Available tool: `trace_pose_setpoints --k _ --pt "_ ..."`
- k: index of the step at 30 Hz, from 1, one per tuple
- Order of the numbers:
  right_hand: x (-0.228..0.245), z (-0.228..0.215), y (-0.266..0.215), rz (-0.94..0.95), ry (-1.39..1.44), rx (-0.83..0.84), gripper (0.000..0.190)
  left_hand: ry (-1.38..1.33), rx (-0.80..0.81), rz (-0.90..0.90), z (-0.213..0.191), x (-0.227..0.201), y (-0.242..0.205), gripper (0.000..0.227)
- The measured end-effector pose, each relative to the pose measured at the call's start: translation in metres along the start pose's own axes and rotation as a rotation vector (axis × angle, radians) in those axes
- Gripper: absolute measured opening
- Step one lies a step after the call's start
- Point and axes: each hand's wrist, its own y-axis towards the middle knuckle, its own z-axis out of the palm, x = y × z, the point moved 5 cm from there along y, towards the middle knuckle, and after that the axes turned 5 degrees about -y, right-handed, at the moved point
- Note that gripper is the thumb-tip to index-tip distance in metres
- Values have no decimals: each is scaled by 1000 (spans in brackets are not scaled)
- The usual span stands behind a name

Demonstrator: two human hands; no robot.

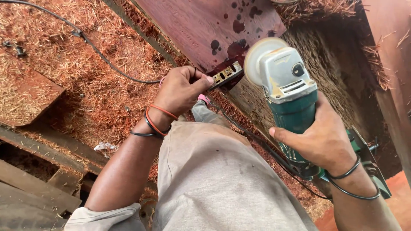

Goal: Preparing and polishing metal furniture hardware using an angle grinder and finishing material.

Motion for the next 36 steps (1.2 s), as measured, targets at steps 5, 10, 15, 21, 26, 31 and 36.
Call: trace_pose_setpoints --k 5,10,15,21,26,31,36 --pt "2 3 3 -5 -24 4 84 -4 4 13 0 -2 0 20" --pt "4 3 3 -6 -47 -1 86 -11 19 16 1 -2 1 22" --pt "8 2 3 3 -96 -11 85 -46 24 29 1 -2 1 22" --pt "7 3 3 -12 -57 -9 88 -44 34 32 2 2 2 22" --pt "5 4 3 8 -104 -18 89 -35 29 34 2 3 3 23" --pt "6 5 2 3 -109 -20 89 -48 35 44 2 4 3 23" --pt "4 7 2 17 -108 -13 91 -54 33 44 2 2 3 23"
